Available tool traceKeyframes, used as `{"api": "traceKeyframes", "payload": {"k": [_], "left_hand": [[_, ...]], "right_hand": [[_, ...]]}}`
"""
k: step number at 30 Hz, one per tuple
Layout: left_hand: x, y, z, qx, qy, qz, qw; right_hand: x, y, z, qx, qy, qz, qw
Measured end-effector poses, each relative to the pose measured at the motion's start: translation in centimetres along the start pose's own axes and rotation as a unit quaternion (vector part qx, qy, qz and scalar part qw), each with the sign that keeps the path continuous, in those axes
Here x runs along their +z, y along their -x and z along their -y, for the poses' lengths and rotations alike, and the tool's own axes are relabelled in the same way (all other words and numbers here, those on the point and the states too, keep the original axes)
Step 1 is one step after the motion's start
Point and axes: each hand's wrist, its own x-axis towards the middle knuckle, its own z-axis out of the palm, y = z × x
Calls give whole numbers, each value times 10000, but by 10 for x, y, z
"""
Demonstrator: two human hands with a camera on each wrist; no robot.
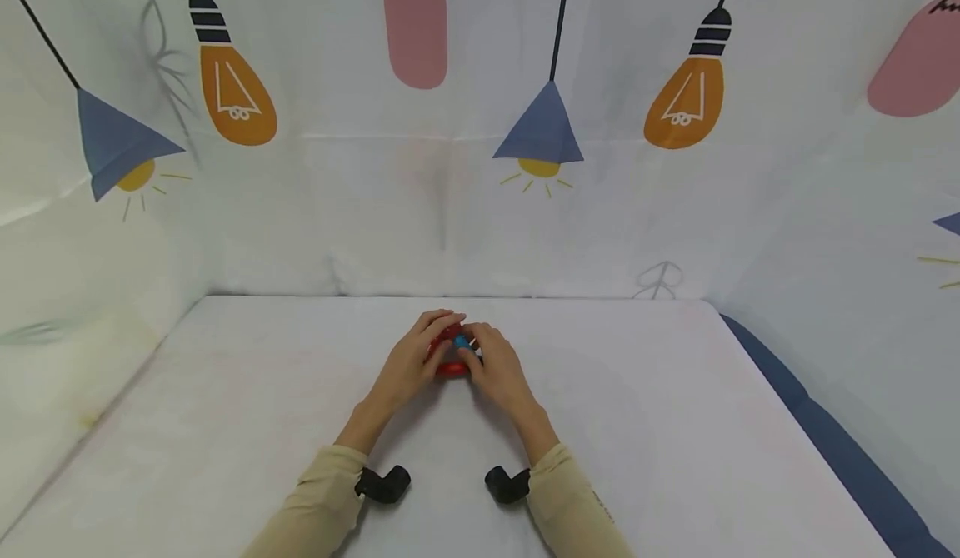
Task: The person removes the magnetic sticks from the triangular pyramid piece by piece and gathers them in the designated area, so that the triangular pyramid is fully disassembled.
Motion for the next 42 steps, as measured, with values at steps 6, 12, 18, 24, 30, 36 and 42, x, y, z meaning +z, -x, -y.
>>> {"api": "traceKeyframes", "payload": {"k": [6,12,18,24,30,36,42], "left_hand": [[-7,-2,-1,-382,238,-29,9990],[-21,3,13,-977,414,-228,9941],[-42,13,35,-1445,128,-79,9894],[-61,24,52,-2043,359,883,9742],[-65,28,63,-2236,634,1594,9595],[-61,34,68,-2096,580,1791,9595],[-54,39,69,-2145,807,1678,9588]], "right_hand": [[-3,-1,-2,-58,-29,-93,9999],[-12,2,-3,319,-139,-130,9993],[-24,4,-15,342,-143,46,9993],[-49,6,-28,568,-258,616,9962],[-72,10,-35,1182,-65,1778,9769],[-73,8,-25,901,165,2306,9687],[-43,-7,-2,376,-30,1807,9828]]}}
